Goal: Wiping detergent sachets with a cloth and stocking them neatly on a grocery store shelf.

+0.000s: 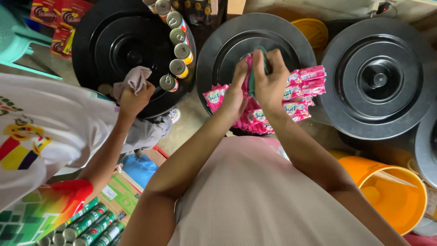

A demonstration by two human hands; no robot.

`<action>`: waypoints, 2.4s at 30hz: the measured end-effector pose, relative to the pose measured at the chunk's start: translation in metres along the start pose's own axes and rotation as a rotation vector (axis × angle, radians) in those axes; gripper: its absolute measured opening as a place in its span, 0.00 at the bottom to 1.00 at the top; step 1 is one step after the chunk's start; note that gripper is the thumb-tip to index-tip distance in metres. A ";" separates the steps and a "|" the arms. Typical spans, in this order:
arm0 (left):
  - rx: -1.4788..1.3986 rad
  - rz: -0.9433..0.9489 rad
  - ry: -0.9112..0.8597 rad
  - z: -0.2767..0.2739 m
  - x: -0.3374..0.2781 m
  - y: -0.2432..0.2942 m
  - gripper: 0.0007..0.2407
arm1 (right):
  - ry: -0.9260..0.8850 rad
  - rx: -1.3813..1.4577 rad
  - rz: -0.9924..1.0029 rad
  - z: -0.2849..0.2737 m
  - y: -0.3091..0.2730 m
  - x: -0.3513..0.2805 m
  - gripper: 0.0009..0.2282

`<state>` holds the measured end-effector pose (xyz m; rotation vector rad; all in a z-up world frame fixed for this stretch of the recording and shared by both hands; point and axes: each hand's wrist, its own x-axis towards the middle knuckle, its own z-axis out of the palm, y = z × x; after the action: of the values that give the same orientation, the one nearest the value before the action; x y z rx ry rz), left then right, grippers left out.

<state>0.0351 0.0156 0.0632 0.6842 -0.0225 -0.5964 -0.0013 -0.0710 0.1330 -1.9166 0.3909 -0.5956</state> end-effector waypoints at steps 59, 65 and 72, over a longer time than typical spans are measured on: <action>-0.093 -0.126 -0.261 0.066 0.004 -0.001 0.26 | 0.135 0.011 -0.068 -0.063 -0.007 0.012 0.13; -0.232 -0.181 -0.178 0.077 0.007 0.020 0.26 | -0.104 -0.226 -0.384 -0.060 -0.041 -0.022 0.11; -0.261 -0.232 -0.289 0.066 -0.004 0.014 0.25 | 0.087 -0.350 -0.207 -0.065 -0.038 0.007 0.14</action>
<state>0.0251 -0.0131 0.1236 0.3453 -0.1331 -0.9008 -0.0325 -0.1077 0.1911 -2.2906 0.3725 -0.7888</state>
